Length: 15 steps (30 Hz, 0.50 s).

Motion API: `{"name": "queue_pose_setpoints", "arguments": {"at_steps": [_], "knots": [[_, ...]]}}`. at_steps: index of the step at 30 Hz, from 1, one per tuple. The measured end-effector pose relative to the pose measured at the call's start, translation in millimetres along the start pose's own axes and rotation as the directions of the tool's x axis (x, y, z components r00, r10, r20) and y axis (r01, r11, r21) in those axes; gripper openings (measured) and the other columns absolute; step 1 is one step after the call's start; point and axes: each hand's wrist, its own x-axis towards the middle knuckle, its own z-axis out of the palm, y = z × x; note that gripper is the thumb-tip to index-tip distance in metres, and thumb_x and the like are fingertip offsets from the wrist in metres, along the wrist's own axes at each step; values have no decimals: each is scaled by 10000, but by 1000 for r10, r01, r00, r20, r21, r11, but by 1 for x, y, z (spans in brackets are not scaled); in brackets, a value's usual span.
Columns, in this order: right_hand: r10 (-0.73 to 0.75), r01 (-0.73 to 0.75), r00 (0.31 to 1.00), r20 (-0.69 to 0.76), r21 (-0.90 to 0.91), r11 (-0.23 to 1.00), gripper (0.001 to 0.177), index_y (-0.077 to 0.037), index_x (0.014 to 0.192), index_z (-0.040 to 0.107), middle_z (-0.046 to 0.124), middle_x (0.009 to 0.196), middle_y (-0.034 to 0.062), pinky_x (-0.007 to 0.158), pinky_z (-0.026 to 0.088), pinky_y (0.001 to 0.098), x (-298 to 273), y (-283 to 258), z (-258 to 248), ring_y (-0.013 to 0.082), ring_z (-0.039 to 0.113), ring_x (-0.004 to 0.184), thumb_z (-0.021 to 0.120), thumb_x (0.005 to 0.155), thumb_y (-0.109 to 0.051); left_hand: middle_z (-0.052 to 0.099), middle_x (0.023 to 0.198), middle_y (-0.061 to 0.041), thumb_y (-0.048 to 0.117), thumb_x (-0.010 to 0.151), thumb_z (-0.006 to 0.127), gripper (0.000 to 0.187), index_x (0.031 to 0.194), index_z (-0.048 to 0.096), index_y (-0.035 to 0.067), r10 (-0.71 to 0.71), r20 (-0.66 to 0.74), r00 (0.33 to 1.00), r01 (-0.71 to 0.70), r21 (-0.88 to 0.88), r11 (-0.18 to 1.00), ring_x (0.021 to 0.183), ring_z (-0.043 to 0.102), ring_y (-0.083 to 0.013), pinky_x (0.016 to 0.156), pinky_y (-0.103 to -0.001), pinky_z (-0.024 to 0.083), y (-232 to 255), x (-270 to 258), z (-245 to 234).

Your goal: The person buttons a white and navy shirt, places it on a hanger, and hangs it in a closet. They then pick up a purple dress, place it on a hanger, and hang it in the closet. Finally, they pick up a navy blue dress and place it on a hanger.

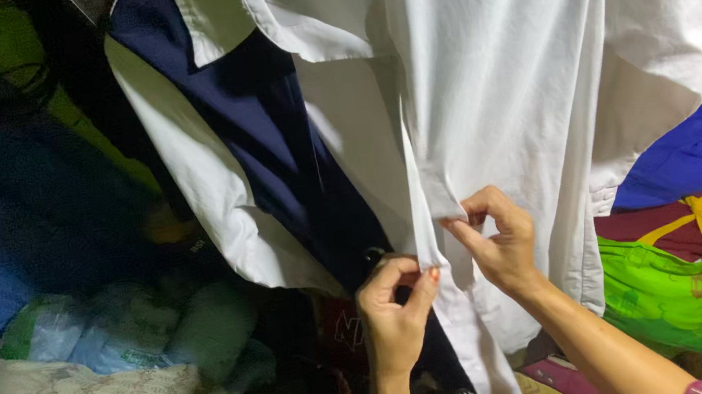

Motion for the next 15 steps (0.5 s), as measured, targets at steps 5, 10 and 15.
{"name": "queue_pose_setpoints", "arguments": {"at_steps": [5, 10, 15], "knots": [[-132, 142, 978, 162, -56, 988, 163, -22, 938, 690, 634, 806, 48, 655, 482, 265, -2, -32, -31, 136, 584, 714, 800, 822, 7, 704, 816, -48, -24, 845, 764, 101, 926, 703, -17, 82, -208, 975, -44, 182, 982, 681, 684, -100, 623, -244, 540, -13, 1, 28], [-135, 151, 963, 235, -50, 987, 153, -3, 980, 679, 670, 914, 78, 707, 535, 257, 2, -45, -52, 147, 663, 807, 743, 844, 26, 699, 868, -84, -25, 843, 754, 140, 966, 689, -9, 215, -201, 956, -161, 254, 954, 731, 710, -176, 668, -283, 565, -18, 5, 55], [-13, 39, 965, 262, -91, 995, 106, 7, 907, 685, 653, 811, 63, 688, 484, 271, 17, -37, -74, 143, 589, 732, 756, 849, -45, 684, 864, -99, -29, 816, 736, 152, 956, 683, -1, 292, -100, 951, -250, 308, 918, 768, 712, -226, 704, -316, 559, -14, 13, 73]]}}
